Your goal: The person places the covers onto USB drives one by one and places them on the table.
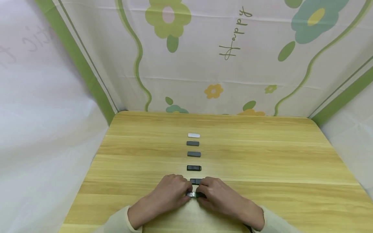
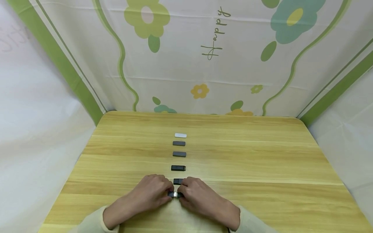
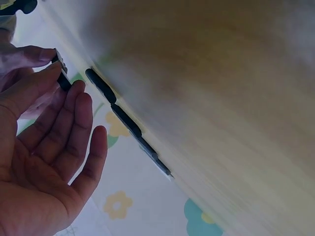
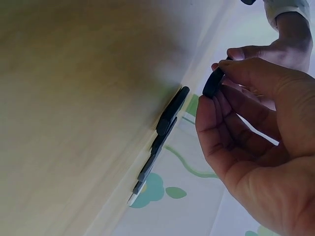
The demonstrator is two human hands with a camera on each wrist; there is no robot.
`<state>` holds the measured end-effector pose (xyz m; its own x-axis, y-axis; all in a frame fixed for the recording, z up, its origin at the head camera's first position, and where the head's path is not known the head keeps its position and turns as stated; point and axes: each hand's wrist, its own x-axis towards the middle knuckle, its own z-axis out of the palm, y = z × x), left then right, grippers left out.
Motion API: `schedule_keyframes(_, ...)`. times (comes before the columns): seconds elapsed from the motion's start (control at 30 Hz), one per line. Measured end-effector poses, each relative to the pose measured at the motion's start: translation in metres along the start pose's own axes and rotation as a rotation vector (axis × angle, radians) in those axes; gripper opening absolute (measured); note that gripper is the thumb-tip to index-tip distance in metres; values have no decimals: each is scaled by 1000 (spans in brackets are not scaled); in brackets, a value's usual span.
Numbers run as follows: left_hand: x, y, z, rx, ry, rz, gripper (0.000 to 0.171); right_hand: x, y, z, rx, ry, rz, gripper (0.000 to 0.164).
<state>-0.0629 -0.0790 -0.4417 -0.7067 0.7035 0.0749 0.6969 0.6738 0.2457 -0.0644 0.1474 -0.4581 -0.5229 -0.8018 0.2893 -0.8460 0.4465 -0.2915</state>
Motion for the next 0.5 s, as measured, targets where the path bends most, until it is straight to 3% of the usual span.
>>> schedule_keyframes(0.5,0,0,1,9,19,3,11,-1,0,0,1,15,1,12)
